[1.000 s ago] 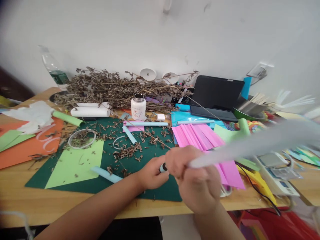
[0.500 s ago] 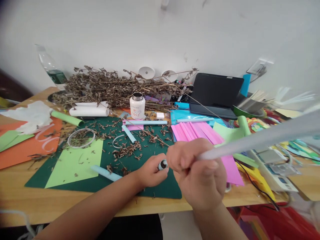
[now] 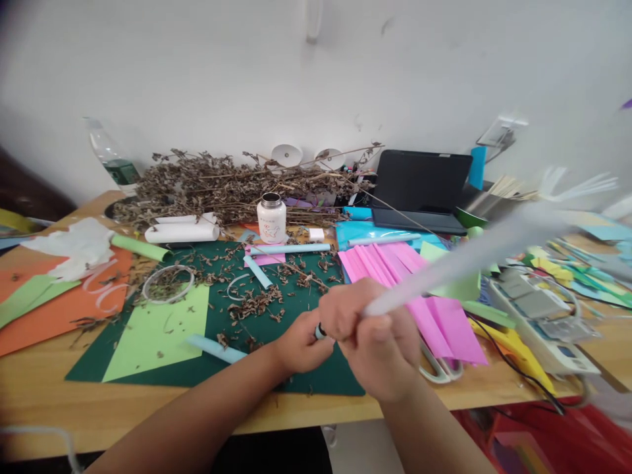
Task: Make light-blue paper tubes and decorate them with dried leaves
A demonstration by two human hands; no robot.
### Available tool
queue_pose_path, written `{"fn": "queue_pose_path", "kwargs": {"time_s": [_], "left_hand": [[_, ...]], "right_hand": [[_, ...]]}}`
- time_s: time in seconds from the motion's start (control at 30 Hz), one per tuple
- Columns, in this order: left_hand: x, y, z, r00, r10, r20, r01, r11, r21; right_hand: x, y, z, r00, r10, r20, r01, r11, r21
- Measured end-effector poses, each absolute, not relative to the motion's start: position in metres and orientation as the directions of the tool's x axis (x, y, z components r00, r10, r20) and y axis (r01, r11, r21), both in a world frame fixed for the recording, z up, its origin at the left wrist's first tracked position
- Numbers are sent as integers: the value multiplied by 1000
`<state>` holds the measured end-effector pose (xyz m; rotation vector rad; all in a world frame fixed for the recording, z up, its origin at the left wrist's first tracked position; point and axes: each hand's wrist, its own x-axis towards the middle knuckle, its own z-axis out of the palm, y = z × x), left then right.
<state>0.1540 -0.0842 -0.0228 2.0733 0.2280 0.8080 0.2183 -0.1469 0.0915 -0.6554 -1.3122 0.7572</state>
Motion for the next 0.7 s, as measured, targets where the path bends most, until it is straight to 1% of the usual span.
{"fn": "queue_pose_path", "kwargs": {"time_s": [0.07, 0.2, 0.33, 0.43, 0.57, 0.63, 0.7], "left_hand": [[154, -84, -23, 764, 437, 474, -142, -603, 785], [154, -84, -21, 770, 424, 476, -142, -613, 777], [153, -83, -20, 767, 415, 490, -179, -595, 784], [154, -83, -21, 770, 421, 480, -174, -585, 792], [154, -83, -21, 772, 429, 470, -169, -574, 802], [154, -83, -20, 777, 424, 465, -170, -569, 804], [154, -83, -20, 770, 431, 470, -179, -561, 808]], "right_hand": [[219, -147, 91, 67, 799, 597, -96, 601, -793], [219, -147, 91, 80, 781, 619, -140, 624, -769], [219, -145, 91, 60, 820, 570, -112, 573, -812], [219, -145, 91, 82, 792, 605, -120, 610, -783], [221, -146, 89, 75, 819, 569, -60, 574, -817], [221, -146, 88, 114, 797, 594, -71, 603, -795], [222, -146, 88, 114, 790, 602, -48, 610, -791]]}}
